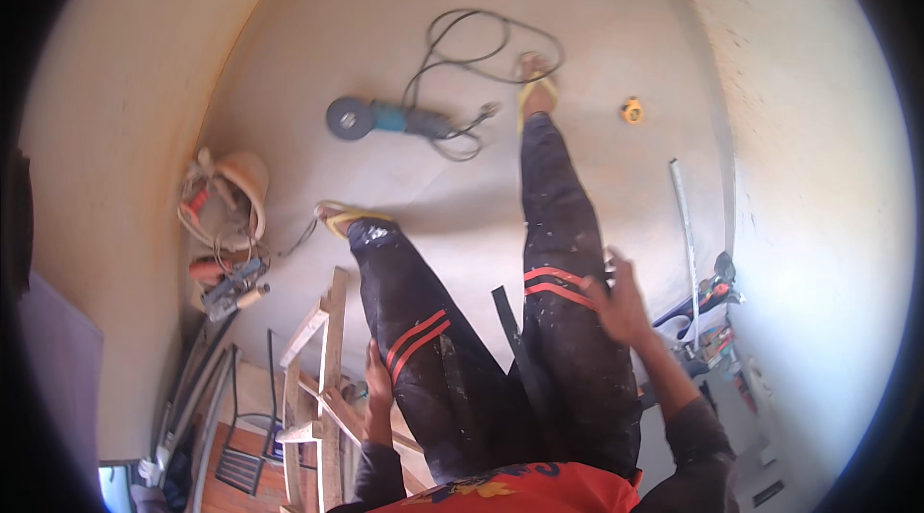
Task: The person measures a long metal strip with a tape measure, then uses an angle grinder to cut the strip to size. They plug in the grinder, cut the metal, and re-measure the resulting piece.
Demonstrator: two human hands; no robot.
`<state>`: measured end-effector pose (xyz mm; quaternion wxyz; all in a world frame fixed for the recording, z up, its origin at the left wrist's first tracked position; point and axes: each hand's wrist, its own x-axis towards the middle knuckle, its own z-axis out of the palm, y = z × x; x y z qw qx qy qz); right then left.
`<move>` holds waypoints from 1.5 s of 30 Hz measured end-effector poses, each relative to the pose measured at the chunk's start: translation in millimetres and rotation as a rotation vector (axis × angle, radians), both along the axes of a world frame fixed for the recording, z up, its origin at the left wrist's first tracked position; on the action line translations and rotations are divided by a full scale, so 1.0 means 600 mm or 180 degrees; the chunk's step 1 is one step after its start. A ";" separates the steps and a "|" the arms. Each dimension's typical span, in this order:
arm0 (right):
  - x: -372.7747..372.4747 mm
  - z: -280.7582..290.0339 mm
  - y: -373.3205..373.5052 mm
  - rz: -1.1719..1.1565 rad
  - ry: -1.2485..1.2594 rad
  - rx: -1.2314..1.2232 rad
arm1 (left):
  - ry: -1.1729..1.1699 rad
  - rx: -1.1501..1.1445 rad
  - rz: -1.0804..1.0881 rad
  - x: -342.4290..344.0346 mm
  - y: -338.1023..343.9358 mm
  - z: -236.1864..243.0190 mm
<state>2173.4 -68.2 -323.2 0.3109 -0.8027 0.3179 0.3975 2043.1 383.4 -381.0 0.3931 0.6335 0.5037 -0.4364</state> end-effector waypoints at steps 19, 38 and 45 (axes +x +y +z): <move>-0.107 0.114 -0.162 -0.1113 -0.1254 0.0199 | -0.0695 -0.0311 -0.3864 0.222 -0.432 0.152; -0.670 0.182 -0.304 -0.2231 -0.0603 -0.0003 | -0.0018 -0.0536 -0.6534 0.247 -0.824 0.051; -0.781 -0.177 -0.530 -0.3247 -0.1752 -0.1790 | -0.3820 0.0012 -0.7235 0.313 -1.136 -0.503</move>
